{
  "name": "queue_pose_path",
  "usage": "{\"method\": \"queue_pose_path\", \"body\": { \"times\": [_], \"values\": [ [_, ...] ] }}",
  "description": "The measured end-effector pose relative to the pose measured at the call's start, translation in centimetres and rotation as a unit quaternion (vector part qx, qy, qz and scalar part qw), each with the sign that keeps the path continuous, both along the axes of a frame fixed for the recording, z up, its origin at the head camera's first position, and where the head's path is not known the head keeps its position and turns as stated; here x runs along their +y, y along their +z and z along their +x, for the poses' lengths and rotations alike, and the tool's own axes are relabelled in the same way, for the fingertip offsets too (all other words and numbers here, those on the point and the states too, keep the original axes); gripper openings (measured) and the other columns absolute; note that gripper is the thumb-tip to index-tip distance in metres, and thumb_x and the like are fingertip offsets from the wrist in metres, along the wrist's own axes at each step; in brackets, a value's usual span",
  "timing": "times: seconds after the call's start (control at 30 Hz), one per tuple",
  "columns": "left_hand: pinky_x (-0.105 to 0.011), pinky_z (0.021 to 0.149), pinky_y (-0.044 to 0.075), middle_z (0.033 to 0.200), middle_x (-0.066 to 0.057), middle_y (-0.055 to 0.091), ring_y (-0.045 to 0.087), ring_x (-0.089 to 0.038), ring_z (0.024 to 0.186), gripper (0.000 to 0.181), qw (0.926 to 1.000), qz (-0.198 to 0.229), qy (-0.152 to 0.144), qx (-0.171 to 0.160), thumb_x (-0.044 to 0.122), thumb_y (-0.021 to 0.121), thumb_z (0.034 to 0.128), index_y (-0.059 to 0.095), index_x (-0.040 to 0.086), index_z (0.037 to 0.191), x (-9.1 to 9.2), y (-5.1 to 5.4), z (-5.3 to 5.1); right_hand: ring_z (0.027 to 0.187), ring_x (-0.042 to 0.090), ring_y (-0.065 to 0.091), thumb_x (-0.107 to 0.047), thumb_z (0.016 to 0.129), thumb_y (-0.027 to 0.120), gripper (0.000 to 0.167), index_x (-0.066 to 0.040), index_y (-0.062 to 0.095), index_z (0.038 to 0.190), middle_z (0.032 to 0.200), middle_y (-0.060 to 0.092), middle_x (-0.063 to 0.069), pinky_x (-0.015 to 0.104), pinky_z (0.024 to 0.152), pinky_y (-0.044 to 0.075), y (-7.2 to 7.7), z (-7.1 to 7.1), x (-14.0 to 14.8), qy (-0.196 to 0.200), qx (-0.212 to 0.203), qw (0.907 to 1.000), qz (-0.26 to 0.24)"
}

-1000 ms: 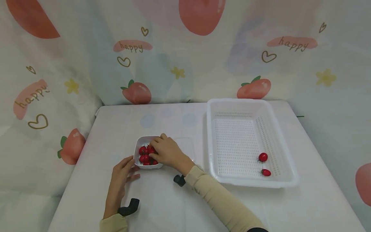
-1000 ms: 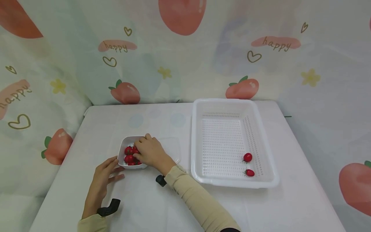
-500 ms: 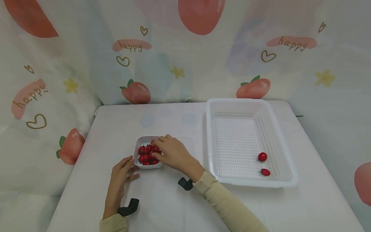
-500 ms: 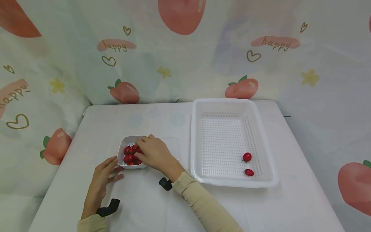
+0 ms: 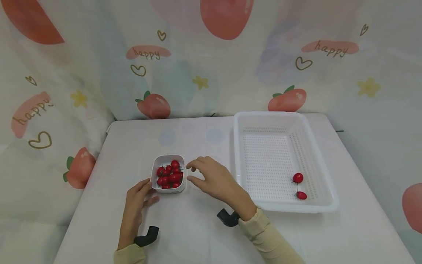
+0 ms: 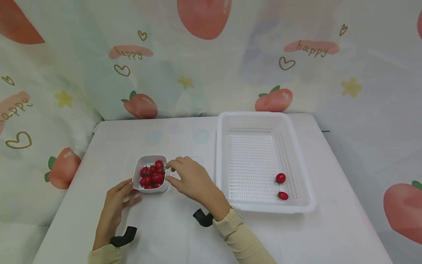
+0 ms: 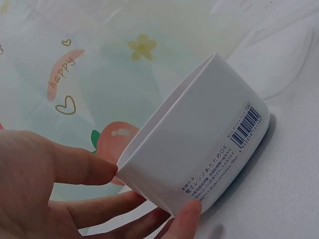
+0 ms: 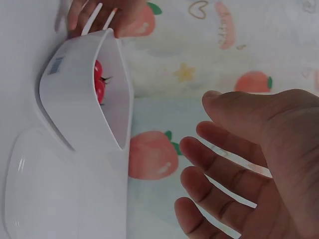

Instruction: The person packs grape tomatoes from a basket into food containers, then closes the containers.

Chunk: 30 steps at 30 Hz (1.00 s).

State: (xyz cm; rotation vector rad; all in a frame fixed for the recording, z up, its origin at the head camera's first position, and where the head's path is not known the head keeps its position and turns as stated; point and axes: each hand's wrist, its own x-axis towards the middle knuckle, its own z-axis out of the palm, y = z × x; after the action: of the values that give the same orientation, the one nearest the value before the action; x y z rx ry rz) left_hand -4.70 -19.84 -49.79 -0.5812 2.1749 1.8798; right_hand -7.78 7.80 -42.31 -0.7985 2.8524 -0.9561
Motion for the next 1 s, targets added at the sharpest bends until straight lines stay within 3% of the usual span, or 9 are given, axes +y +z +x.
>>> {"method": "queue_pose_path", "body": {
  "times": [0.1,0.37,0.67,1.0],
  "values": [
    [-0.031,0.09,0.064,0.15,-0.025,0.051,0.067,-0.015,0.108,0.047,1.0,0.002,0.004,0.002,0.022,0.047,0.1112,0.049,-0.003,0.151,0.0,0.1,0.1,0.105,0.014,0.065,-0.027,0.097,0.075,0.029,-0.021,0.07,0.125,0.112,0.072,-0.006,0.03,0.083,0.058,0.2,0.8,1.3,-0.016,0.0,0.9998,-0.01],
    [-0.031,0.096,0.061,0.151,-0.028,0.05,0.067,-0.023,0.119,0.048,1.0,-0.006,0.002,-0.001,0.022,0.047,0.1113,0.048,-0.005,0.151,0.2,0.2,0.0,0.101,0.016,0.065,-0.026,0.095,0.078,0.029,-0.022,0.071,0.123,0.115,0.072,-0.011,0.028,0.079,0.055,0.4,2.7,4.3,-0.071,-0.024,0.9966,-0.033],
    [-0.032,0.097,0.059,0.152,-0.029,0.048,0.056,-0.041,0.137,0.049,1.0,-0.003,0.007,0.005,0.021,0.046,0.1115,0.046,-0.007,0.151,0.4,0.1,-0.1,0.099,0.017,0.063,-0.021,0.094,0.078,0.032,-0.018,0.071,0.125,0.11,0.072,-0.003,0.031,0.078,0.055,-0.3,4.3,7.7,-0.123,-0.022,0.992,-0.019],
    [-0.035,0.097,0.06,0.153,-0.027,0.048,0.057,-0.04,0.136,0.048,0.9999,-0.002,0.005,0.016,0.021,0.046,0.1116,0.046,-0.005,0.152,0.3,-0.2,-0.1,0.092,0.014,0.059,-0.014,0.093,0.079,0.032,-0.012,0.071,0.123,0.109,0.074,0.0,0.032,0.075,0.056,-1.4,5.5,11.9,-0.158,-0.003,0.9871,-0.023]
  ]
}}
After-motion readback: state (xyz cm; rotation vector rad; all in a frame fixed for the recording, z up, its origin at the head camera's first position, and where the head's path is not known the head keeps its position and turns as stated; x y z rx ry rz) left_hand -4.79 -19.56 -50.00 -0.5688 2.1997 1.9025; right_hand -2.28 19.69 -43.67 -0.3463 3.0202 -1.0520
